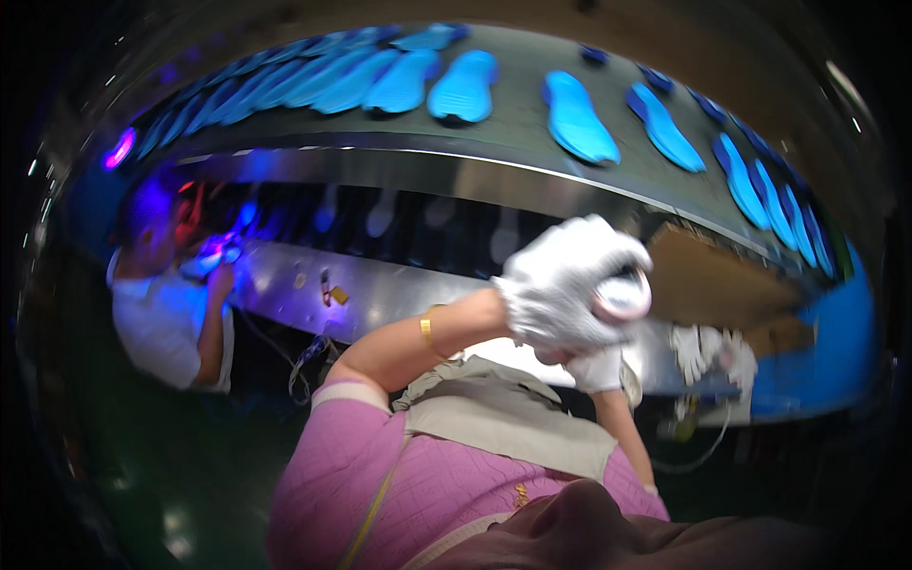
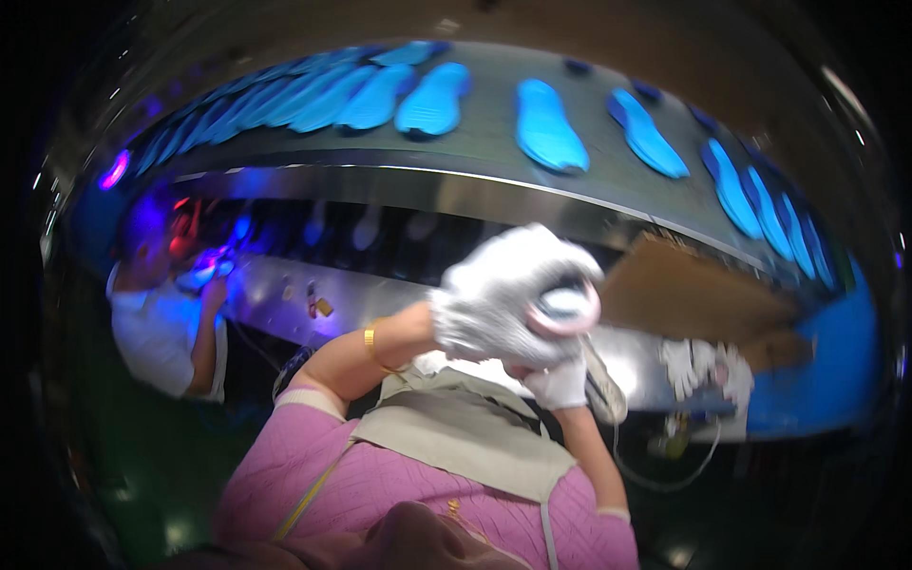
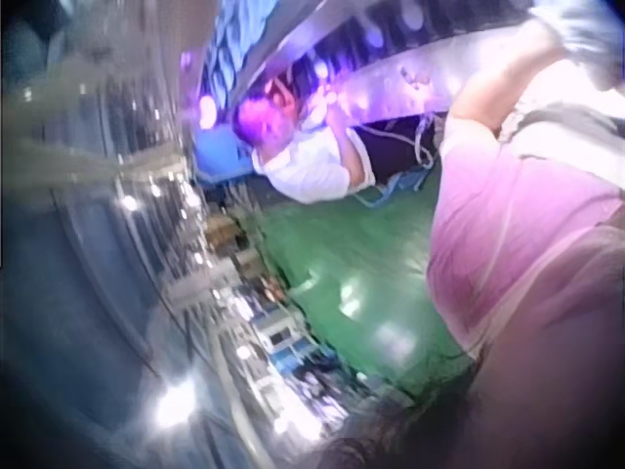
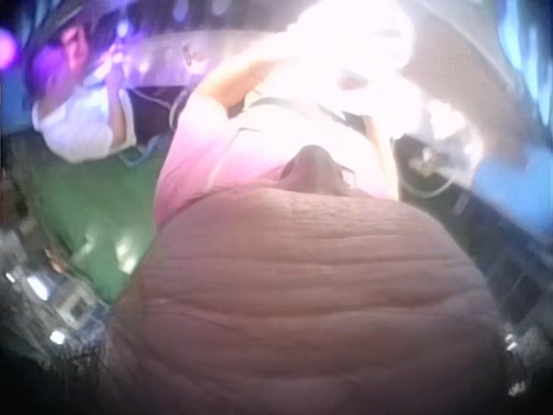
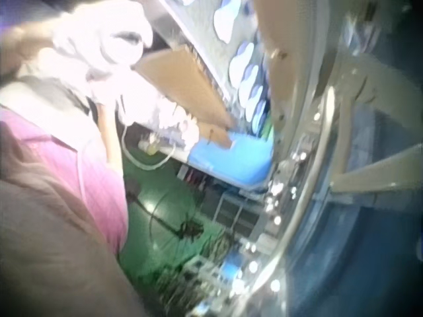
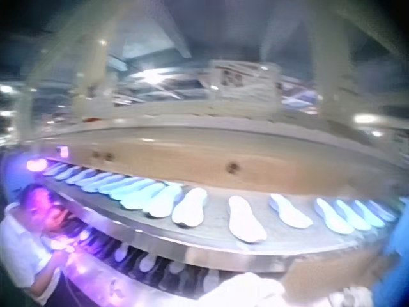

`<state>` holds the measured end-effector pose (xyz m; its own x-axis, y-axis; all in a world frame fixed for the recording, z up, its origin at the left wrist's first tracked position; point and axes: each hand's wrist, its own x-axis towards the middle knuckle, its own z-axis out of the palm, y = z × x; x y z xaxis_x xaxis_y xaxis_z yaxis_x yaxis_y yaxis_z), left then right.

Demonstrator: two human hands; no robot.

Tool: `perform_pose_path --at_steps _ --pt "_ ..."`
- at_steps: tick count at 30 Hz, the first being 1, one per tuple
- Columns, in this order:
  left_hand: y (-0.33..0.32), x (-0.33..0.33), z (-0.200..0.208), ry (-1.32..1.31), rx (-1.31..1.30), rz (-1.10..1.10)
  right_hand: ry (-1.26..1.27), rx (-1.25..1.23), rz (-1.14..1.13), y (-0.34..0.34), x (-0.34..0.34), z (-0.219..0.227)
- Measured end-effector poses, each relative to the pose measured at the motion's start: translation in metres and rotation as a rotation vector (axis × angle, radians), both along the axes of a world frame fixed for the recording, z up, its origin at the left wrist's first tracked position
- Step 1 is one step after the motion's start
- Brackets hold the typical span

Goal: The person takes shoe soles from a conveyor and applies adhesive to them using a brush tool.

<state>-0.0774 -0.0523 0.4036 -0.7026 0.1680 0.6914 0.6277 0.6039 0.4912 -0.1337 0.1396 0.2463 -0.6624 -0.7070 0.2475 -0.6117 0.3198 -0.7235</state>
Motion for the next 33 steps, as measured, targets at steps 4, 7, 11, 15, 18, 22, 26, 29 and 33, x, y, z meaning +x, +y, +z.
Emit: perform_pose_path --at_steps 4,7,11,15,18,22,26,29,33 --pt "-0.031 0.018 -0.008 0.069 0.161 0.229 -0.047 -0.312 -0.087 0.004 0.003 0.020" --pt "-0.054 0.040 -0.032 -0.198 0.590 0.211 -0.281 -0.303 -0.078 0.011 0.004 0.047" --pt "-0.089 0.059 -0.081 -0.309 0.655 0.386 0.151 -0.350 0.048 0.025 0.012 0.100" --pt "-0.112 0.072 -0.143 -0.406 0.643 0.597 -0.063 -0.304 0.251 0.055 0.019 0.152" --pt "-0.124 0.080 -0.172 -0.494 0.623 0.646 -0.104 -0.367 0.271 0.070 0.032 0.166" --pt "-0.130 0.072 -0.185 -0.544 0.762 0.586 -0.501 -0.276 0.310 0.081 0.046 0.172" --pt "-0.128 0.052 -0.183 -0.540 0.704 0.571 0.226 -0.413 0.179 0.085 0.065 0.193" --pt "-0.123 0.038 -0.183 -0.562 0.719 0.527 0.647 -0.402 -0.103 0.081 0.070 0.207" --pt "-0.114 0.022 -0.181 -0.603 0.770 0.449 0.872 -0.448 -0.128 0.087 0.059 0.218"
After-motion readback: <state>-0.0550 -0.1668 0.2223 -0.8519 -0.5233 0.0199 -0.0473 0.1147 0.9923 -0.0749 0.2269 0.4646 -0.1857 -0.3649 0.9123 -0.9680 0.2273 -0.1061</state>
